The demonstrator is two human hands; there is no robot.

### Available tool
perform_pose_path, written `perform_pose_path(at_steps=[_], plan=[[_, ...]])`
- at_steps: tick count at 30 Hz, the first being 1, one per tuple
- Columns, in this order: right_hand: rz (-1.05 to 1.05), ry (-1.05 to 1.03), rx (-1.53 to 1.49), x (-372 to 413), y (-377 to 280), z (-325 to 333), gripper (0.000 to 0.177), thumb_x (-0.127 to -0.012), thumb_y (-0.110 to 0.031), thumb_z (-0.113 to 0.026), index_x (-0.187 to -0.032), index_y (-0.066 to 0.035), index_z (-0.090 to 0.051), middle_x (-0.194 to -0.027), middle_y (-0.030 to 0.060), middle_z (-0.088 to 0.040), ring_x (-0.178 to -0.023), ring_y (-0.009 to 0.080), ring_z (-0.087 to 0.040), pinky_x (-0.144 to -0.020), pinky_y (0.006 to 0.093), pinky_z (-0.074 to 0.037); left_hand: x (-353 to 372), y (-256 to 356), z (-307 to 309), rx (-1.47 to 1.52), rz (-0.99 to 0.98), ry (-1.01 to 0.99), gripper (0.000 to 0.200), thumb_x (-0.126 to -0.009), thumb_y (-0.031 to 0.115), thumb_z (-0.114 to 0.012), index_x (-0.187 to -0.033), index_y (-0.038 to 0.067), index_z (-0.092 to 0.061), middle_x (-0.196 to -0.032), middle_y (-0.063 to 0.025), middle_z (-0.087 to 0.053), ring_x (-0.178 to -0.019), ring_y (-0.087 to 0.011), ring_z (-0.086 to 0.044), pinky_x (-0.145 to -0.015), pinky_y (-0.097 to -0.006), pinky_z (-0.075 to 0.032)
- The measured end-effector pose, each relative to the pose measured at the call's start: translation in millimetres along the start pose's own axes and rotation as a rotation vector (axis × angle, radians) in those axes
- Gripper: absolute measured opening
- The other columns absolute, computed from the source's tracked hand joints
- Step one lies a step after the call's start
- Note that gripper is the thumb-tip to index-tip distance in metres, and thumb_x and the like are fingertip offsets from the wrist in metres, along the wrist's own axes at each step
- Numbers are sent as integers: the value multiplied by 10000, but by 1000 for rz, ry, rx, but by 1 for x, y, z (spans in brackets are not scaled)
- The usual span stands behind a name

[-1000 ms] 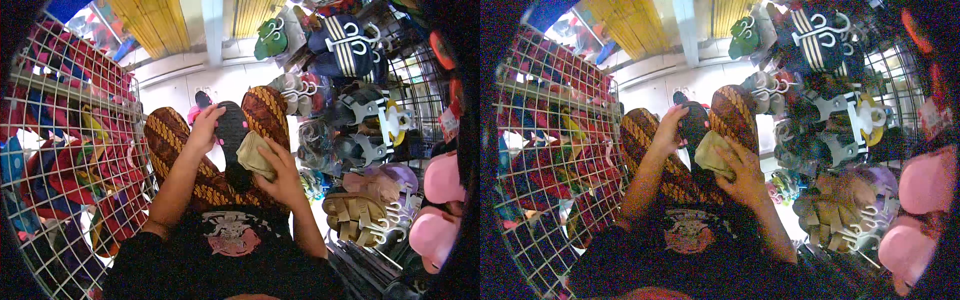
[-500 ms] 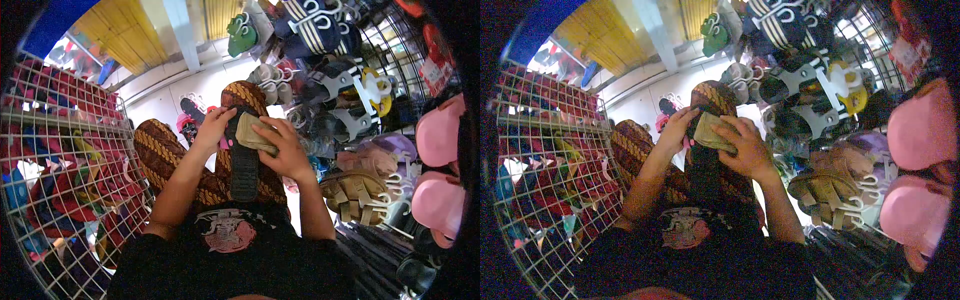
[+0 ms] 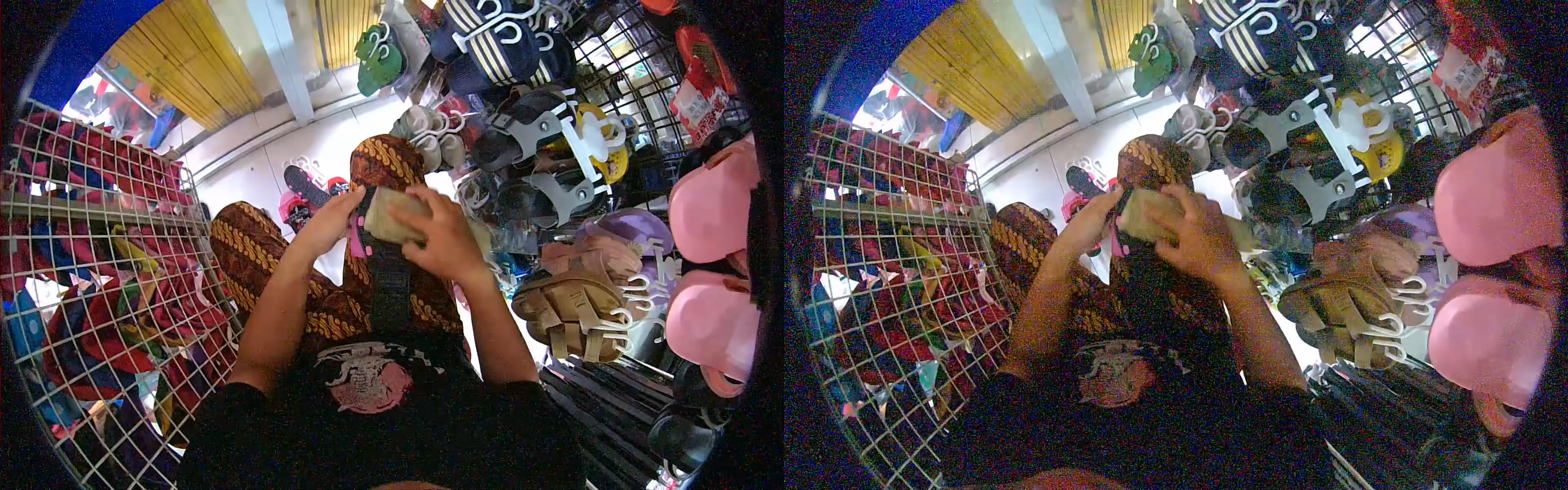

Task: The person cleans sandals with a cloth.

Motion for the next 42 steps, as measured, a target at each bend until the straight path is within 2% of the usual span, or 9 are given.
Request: perform_pose_path(at_steps=[6,13,16,18,23,27,30,38,42], plan=[[-219,59,-164,-35,20,-28,578,-803,-236,-662,-1355,-142,-521,-1304,173,-505,-1125,384,-552,-941,436,-456,23,21,-9,-228,-54,138,500,-993,508,-440,-1118,56,-614,-771,41,-555,-633,-71,-457,-576,-230,-390],[-456,84,-86,-20,10,1,485,-884,-298,-637,-1293,-76,-504,-1174,240,-612,-1095,418,-580,-921,456,-462,13,14,8,-336,-45,55,674,-970,539,-450,-1385,8,-449,-1210,-121,-586,-992,-216,-604,-852,-364,-523],[-617,-43,-36,-8,9,35,404,-895,-239,-623,-1239,-60,-511,-1108,225,-637,-1041,387,-618,-905,420,-469,31,34,-3,-338,-37,81,618,-968,514,-472,-1339,21,-504,-1190,-122,-602,-998,-211,-603,-848,-349,-507],[-464,-341,-215,-1,-6,55,384,-902,-194,-602,-1243,-55,-493,-1076,204,-641,-1015,343,-628,-887,399,-469,16,19,5,-270,-32,29,571,-981,505,-453,-1277,33,-577,-1116,-91,-630,-934,-184,-587,-828,-313,-471],[-274,-390,-267,1,-17,18,472,-866,-96,-585,-1306,-44,-422,-1140,201,-578,-1026,303,-590,-891,382,-454,13,24,10,-274,-32,-114,484,-965,99,-444,-1446,140,-419,-1404,-156,-419,-974,-262,-613,-861,-344,-534],[-87,-13,30,-20,-25,-4,538,-876,-178,-624,-1368,-98,-421,-1362,227,-421,-1236,438,-445,-1026,472,-389,16,26,10,-176,-193,-30,459,-937,469,-571,-1085,39,-628,-886,-35,-606,-726,-147,-589,-611,-302,-536],[-81,-177,283,-6,-33,-16,533,-863,-207,-650,-1358,-113,-477,-1374,249,-409,-1235,430,-449,-1029,472,-389,13,25,10,-177,-209,-106,457,-937,474,-569,-1020,32,-653,-820,-18,-598,-667,-125,-560,-594,-297,-535],[-48,-508,88,33,-74,-6,605,-700,-166,-768,-1282,-186,-605,-1440,212,-406,-1267,411,-469,-1035,433,-425,2,22,11,-209,-147,-125,512,-937,490,-564,-1027,-7,-651,-827,-53,-586,-676,-133,-543,-596,-303,-541],[11,-181,227,2,-45,-6,493,-717,-142,-729,-1204,-159,-654,-1449,167,-420,-1238,380,-510,-997,395,-463,-5,15,16,-366,-379,-175,543,-932,482,-572,-1117,-27,-616,-917,-118,-575,-757,-176,-571,-654,-314,-566]])
Point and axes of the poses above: each hand's wrist, its own x-axis away from the middle knuckle, its own z-axis out of the back of the hand, y = z × x, the point moved 4 cm from there along -x, towards the middle knuckle
